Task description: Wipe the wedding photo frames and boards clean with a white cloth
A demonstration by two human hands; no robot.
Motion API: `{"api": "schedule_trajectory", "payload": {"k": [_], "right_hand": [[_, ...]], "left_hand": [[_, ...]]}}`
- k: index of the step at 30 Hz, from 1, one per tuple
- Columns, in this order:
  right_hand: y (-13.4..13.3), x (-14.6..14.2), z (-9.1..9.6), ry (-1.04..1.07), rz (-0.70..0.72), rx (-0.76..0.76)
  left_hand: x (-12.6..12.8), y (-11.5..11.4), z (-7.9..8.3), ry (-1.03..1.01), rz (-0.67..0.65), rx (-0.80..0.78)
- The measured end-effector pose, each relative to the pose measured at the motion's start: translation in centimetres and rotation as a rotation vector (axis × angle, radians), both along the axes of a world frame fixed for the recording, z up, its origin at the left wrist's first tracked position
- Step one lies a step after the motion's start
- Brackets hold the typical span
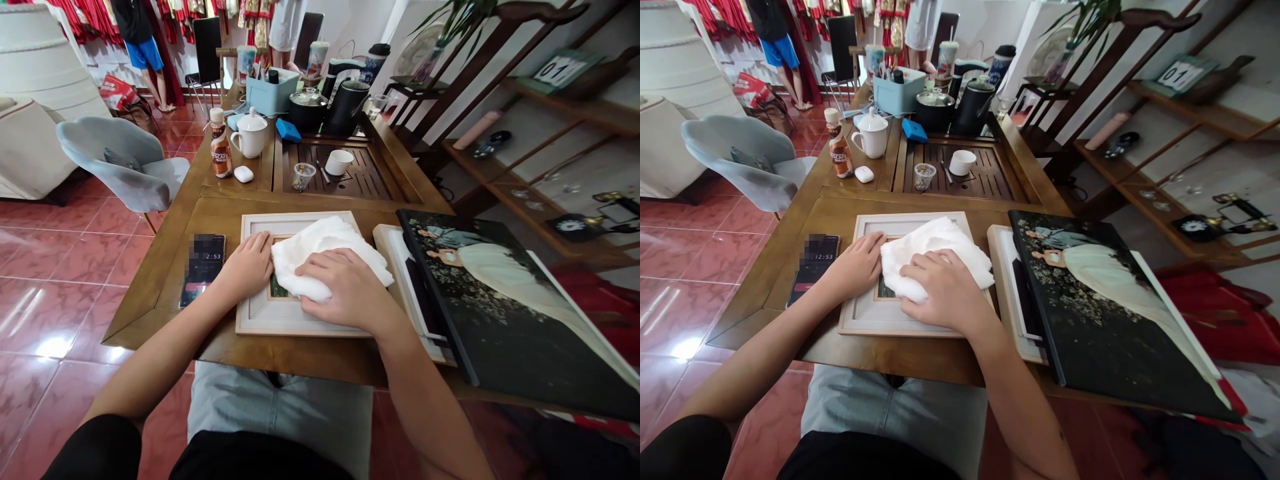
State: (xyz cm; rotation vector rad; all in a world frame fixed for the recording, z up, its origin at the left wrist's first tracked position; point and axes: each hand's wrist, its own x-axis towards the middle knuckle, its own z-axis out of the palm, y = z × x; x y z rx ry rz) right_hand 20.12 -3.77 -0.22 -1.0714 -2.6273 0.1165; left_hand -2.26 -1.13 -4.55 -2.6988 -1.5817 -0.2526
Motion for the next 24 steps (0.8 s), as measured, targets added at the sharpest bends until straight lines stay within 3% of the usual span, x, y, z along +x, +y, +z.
{"api": "schedule_trajectory", "payload": {"k": [4, 10, 16, 21, 24], "right_hand": [[0.01, -0.04, 0.03, -0.063, -0.103, 0.075], [-0.19, -0.13, 0.15, -0.015, 0.04, -0.033], [0.03, 0.07, 0.06, -0.082, -0.092, 0.09], [-0.16, -0.12, 0.25, -0.04, 0.048, -0.023], [-0.17, 0.09, 0.26, -0.024, 0.023, -0.014]], "left_hand": [[0.09, -0.02, 0.01, 0.013, 0.017, -0.001], [0.17, -0.07, 0.37, 0.035, 0.019, -0.022], [0.04, 0.02, -0.02, 0.014, 0.008, 0.008], [0.02, -0.01, 0.08, 0.025, 0.015, -0.007], [-0.02, 0.01, 0.03, 0.015, 0.012, -0.005]]}}
